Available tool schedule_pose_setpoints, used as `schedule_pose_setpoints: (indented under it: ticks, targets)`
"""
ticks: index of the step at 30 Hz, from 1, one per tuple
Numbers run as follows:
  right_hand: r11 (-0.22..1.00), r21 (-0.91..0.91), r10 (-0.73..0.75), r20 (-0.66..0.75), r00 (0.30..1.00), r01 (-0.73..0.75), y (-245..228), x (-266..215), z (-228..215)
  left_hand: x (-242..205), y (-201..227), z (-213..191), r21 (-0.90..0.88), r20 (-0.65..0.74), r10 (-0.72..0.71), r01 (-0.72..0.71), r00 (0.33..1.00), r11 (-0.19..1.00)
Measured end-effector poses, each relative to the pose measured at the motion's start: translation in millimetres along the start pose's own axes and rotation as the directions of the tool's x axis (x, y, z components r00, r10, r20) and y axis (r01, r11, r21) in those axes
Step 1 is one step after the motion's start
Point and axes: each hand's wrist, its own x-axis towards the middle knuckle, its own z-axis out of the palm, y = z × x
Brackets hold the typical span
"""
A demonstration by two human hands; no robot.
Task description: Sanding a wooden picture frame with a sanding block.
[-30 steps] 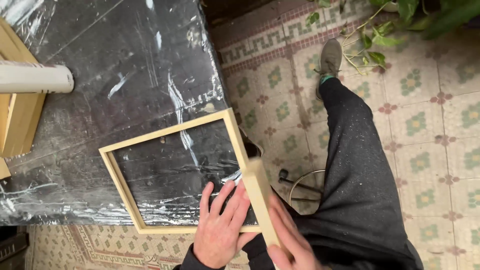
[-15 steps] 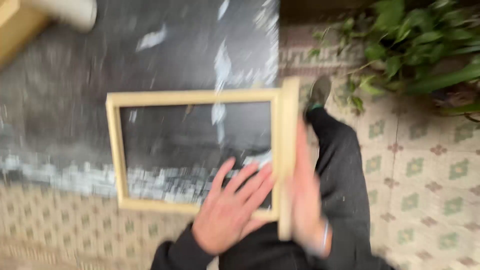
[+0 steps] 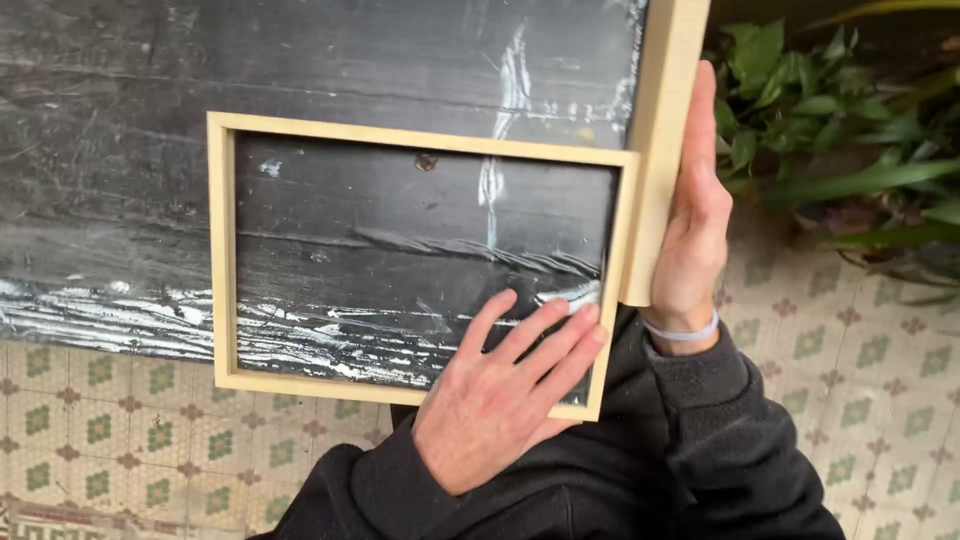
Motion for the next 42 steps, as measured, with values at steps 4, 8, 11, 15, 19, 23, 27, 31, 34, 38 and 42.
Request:
schedule_pose_setpoints:
  ticks: [4, 8, 11, 15, 19, 23, 27, 31, 34, 38, 42]
  targets:
    - [0.996, 0.006, 0.087, 0.011, 0.996, -0.087, -13, -66, 15, 1, -6, 1, -0.008, 0.055, 0.007, -0.007, 0.998, 1.000]
    - [0.969, -0.152, 0.177, -0.112, 0.978, -0.193, -9, -97, 13, -1, -8, 8, -0.006, 0.012, 0.006, -0.006, 1.000, 1.000]
    - [0.975, -0.205, 0.072, -0.060, 0.996, -0.082, -6, -57, 7, -2, -6, 4, 0.015, 0.041, 0.006, -0.006, 0.999, 1.000]
    - [0.944, -0.309, 0.091, -0.107, 0.990, -0.120, -12, -75, 15, -1, -8, 7, -0.015, 0.037, 0.016, -0.015, 0.999, 1.000]
    - [0.951, -0.162, 0.248, -0.109, 0.963, -0.264, -2, -159, 11, -5, -11, 23, -0.005, -0.011, -0.003, 0.003, 1.000, 1.000]
    - [0.950, -0.283, 0.097, -0.129, 0.987, -0.131, -7, -88, 12, -6, -7, 18, 0.011, 0.022, 0.019, -0.020, 1.000, 1.000]
    - [0.877, -0.467, 0.072, -0.101, 0.992, -0.111, -8, -133, 9, -6, -7, 24, 0.044, 0.000, 0.017, -0.017, 1.000, 0.999]
    - [0.858, -0.457, 0.176, -0.167, 0.970, -0.235, 6, -149, 7, -10, -9, 26, 0.057, 0.003, -0.007, 0.007, 1.000, 0.998]
    - [0.927, -0.361, 0.053, -0.133, 0.990, -0.098, 0, -98, 11, -7, -7, 20, 0.059, 0.038, 0.011, -0.013, 0.999, 0.998]
    - [0.921, -0.374, 0.060, -0.144, 0.988, -0.110, 1, -151, 6, -8, -7, 23, 0.067, 0.015, 0.015, -0.016, 1.000, 0.998]
    - [0.927, -0.308, 0.161, -0.186, 0.969, -0.213, 2, -168, 11, -14, -10, 43, 0.040, -0.054, 0.035, -0.033, 0.998, 0.999]
